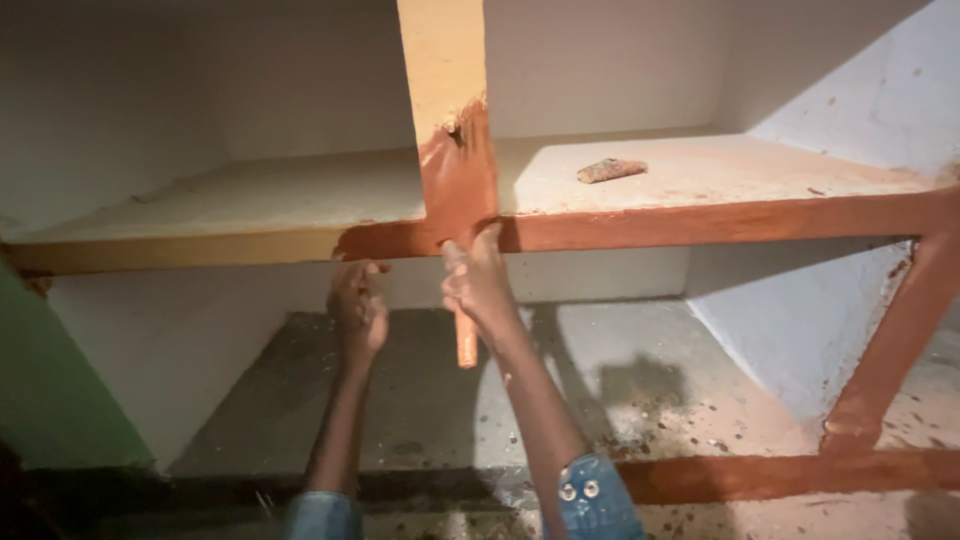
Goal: The person paints the edges of built-in wall shelves with reddish-brown paint using a wide brush. They repeatedly dip the brush into a small container on the floor and apply paint to the horizontal and vertical frame edges of the shelving unit.
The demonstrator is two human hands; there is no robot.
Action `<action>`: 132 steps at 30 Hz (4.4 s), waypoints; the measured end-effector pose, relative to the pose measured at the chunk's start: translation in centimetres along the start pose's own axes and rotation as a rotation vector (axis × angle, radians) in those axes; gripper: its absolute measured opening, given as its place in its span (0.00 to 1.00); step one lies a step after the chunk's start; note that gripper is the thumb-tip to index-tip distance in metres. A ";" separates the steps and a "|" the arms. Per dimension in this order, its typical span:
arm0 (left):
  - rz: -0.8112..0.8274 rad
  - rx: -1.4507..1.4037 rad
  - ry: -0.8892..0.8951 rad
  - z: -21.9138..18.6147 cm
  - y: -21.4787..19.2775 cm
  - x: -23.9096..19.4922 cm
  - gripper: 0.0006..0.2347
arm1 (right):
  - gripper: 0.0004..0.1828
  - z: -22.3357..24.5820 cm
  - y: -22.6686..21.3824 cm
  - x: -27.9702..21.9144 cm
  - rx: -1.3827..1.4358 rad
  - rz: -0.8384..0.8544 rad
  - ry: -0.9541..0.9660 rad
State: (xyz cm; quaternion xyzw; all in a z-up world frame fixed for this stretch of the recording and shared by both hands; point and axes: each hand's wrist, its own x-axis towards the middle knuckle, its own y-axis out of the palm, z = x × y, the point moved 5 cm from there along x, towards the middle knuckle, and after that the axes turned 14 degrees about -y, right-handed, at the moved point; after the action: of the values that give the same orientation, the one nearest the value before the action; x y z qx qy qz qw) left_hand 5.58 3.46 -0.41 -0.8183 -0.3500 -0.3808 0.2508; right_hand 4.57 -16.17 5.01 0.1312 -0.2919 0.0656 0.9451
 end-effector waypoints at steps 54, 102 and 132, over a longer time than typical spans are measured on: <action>-0.096 -0.049 -0.399 -0.5 1.7 -0.7 0.06 | 0.17 5.5 -4.8 -3.9 -0.763 0.555 0.056; -0.644 -0.429 -0.388 10.7 -8.8 0.6 0.14 | 0.19 -9.8 5.3 -1.9 -0.862 0.123 -0.117; -0.560 -0.589 -0.362 11.4 -8.8 1.1 0.12 | 0.12 -3.9 8.1 -5.2 -0.227 0.321 0.037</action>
State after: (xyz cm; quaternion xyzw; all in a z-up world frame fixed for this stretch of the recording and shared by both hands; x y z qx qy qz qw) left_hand 4.47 17.19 -4.91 -0.7819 -0.4731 -0.3681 -0.1713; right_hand 0.78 -7.55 0.64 -0.0259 -0.2970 0.1847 0.9365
